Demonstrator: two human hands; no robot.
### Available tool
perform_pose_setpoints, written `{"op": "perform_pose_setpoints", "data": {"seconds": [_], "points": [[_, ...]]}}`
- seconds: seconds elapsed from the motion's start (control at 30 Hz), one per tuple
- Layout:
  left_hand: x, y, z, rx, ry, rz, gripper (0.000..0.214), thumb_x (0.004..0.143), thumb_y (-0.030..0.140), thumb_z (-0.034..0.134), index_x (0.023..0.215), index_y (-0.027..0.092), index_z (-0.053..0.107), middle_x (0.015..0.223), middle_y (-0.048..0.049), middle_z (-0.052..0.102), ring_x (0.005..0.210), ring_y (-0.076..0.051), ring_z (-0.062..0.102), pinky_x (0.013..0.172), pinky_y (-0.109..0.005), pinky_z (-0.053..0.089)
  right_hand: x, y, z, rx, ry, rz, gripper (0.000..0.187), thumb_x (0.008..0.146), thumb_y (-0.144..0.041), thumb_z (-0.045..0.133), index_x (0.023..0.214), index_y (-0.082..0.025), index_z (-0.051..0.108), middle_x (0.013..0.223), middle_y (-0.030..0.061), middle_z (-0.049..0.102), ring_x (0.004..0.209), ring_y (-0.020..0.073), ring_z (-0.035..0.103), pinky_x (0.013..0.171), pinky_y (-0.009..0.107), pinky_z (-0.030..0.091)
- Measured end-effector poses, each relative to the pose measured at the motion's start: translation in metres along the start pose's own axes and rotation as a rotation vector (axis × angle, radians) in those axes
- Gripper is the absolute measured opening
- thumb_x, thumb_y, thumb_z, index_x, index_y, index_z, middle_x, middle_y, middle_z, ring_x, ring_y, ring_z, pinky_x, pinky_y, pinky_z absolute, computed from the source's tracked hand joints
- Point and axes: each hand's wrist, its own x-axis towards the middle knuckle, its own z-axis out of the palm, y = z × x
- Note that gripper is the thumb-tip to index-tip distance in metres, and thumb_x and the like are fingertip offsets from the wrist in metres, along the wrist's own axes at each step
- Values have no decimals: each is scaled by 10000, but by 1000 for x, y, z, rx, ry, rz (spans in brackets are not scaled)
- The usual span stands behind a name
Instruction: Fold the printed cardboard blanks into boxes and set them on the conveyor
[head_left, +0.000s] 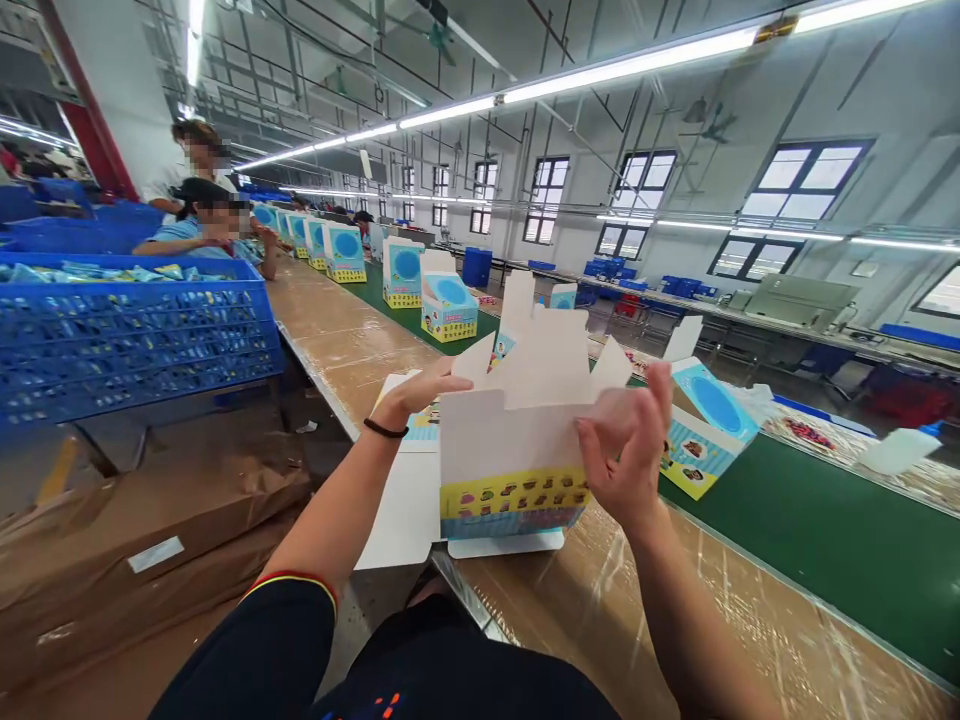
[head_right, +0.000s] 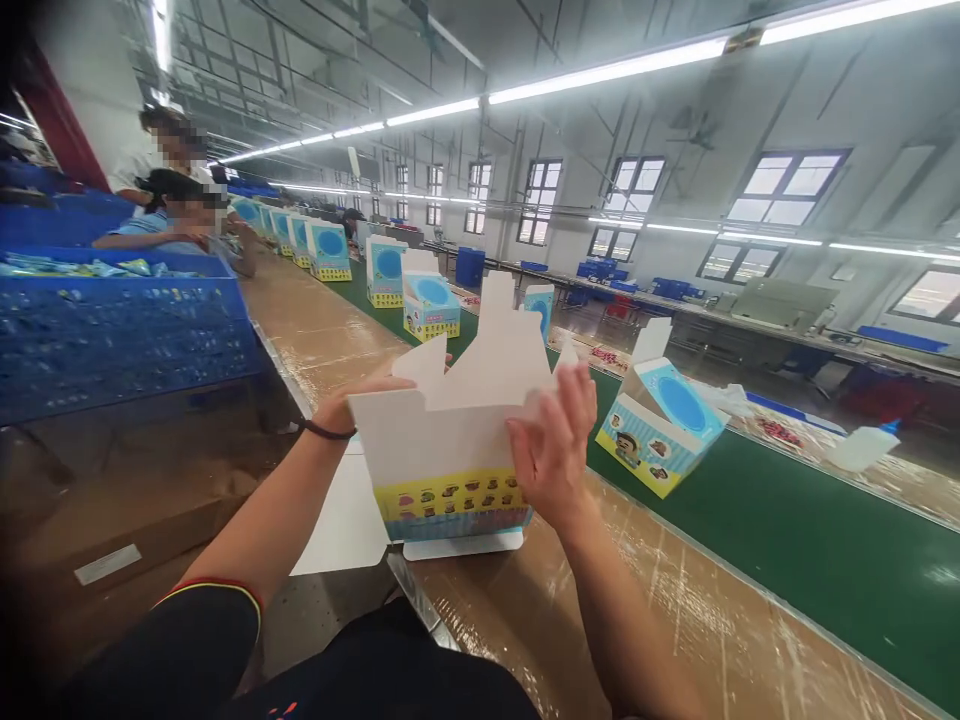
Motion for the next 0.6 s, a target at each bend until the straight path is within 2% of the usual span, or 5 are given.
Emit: {"op": "perform_pose_setpoints", "data": {"seconds": [0.1,0.2,0.27,0.43,0.6], "points": [[8,-14,11,6,-246,9,861,692,612,707,1436,187,629,1273,-128,770,1238,-410,654,1030,-500,554,23,-11,-4,-225,-485,-83,391,1097,-385,411,1278,-248,728,1210,110,783,1322,314,648,1253,558,341],[6,-33,15,-133,-122,-34,884,693,622,720,1458,192,606,1327,-133,742,1279,-413,632,1101,-524,506,30,-18,8,-450,-1050,93,553,1127,-319,289,1051,-161,813,1060,160,818,1068,309,755,1055,484,501],[0,-43,17,-285,-51,-92,972,642,674,757,1469,192,592,1350,-142,727,1295,-434,627,1112,-546,499,28,-21,18,-546,-1243,160,591,1132,-296,253,1090,-122,816,1140,200,802,1105,326,748,1007,471,501],[-9,-41,34,-502,-61,-166,1004,674,912,638,1388,206,623,1326,-142,729,1374,-425,578,1118,-528,503,24,-28,31,-530,-1329,16,512,1122,-294,318,1261,-102,772,1280,219,756,1223,324,695,1096,484,399],[4,-29,48,-197,15,-326,901,614,661,843,1321,194,538,1348,-138,683,1265,-349,640,1019,-445,556,25,-26,37,-509,-1331,-29,479,1116,-274,351,1235,-94,778,1236,212,769,1176,323,707,995,438,464]]}}
